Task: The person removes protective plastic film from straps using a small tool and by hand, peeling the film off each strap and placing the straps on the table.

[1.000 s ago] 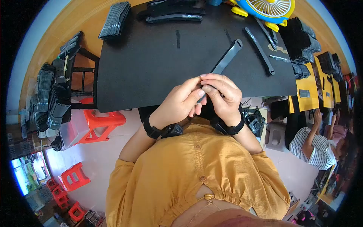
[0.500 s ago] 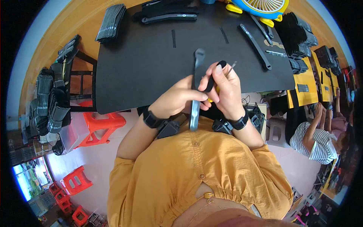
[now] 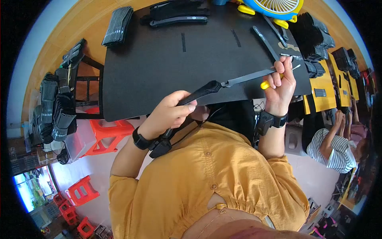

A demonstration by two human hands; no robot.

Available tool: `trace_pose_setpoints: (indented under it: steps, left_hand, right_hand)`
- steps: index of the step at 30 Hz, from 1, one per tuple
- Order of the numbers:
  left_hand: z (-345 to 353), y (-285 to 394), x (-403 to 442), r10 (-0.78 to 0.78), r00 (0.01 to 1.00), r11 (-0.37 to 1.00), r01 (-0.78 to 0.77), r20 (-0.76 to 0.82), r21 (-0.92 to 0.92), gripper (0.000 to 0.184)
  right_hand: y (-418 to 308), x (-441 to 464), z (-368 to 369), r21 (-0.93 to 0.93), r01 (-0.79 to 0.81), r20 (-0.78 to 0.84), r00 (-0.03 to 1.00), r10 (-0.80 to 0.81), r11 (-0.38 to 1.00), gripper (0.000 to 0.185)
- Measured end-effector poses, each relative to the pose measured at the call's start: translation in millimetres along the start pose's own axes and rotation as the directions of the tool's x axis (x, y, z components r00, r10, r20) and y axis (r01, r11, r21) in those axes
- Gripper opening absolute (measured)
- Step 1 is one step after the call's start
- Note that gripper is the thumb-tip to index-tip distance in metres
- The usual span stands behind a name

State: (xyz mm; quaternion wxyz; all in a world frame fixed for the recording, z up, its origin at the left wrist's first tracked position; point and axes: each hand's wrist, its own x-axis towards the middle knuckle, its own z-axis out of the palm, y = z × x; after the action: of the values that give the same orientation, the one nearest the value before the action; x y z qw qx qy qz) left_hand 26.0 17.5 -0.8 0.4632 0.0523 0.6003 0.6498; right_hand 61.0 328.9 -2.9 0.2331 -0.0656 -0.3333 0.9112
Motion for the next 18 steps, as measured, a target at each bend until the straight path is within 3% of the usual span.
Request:
trace_pose_setpoints:
  steps: [2,4,5,8,10,13,15,18]
  left_hand:
    - [-4.2,-1.1,-5.4,0.018,1.000,0.999,-0.017,-0.018,0.029,0.022]
    - [-20.4,-0.7,-15.4,0.064,0.960,0.995,-0.039,-0.273,0.093,0.016]
    - [-33.8,1.8,-22.0,0.082,0.937,0.997,-0.082,-0.338,0.015,0.015]
    - [-51.7,0.9,-30.4,0.098,0.926,0.991,-0.123,-0.364,-0.046,0.022]
    - [-50.6,6.0,-19.9,0.217,0.941,0.954,-0.260,-0.260,-0.146,0.036]
    - [-20.4,24.6,1.0,0.266,0.950,0.960,-0.276,-0.165,-0.040,0.050]
    - [-11.0,28.9,12.7,0.215,0.976,0.977,-0.215,-0.027,-0.001,0.055]
    - [-4.9,32.6,21.0,0.137,0.986,0.988,-0.142,0.094,0.053,0.045]
  right_hand:
    - [0.6,-0.7,5.0,-0.006,0.072,-0.028,0.997,-0.072,0.997,0.024]
    - [-28.4,16.2,-25.2,0.035,0.269,-0.048,0.962,-0.267,0.962,0.024]
    - [-46.7,22.9,-33.9,0.050,0.355,-0.061,0.934,-0.352,0.933,0.024]
    - [-56.3,14.8,-15.2,-0.071,0.322,0.077,0.945,-0.317,0.944,0.026]
    - [-32.9,3.3,5.7,-0.114,0.252,0.109,0.965,-0.239,0.961,0.027]
    - [-1.1,-10.1,30.0,-0.145,0.142,0.198,0.974,-0.112,0.979,0.028]
    - [12.4,-14.5,38.5,-0.084,0.054,0.277,0.960,-0.028,0.995,0.028]
    - [24.9,-13.0,41.0,-0.051,-0.016,0.356,0.934,0.033,0.999,0.030]
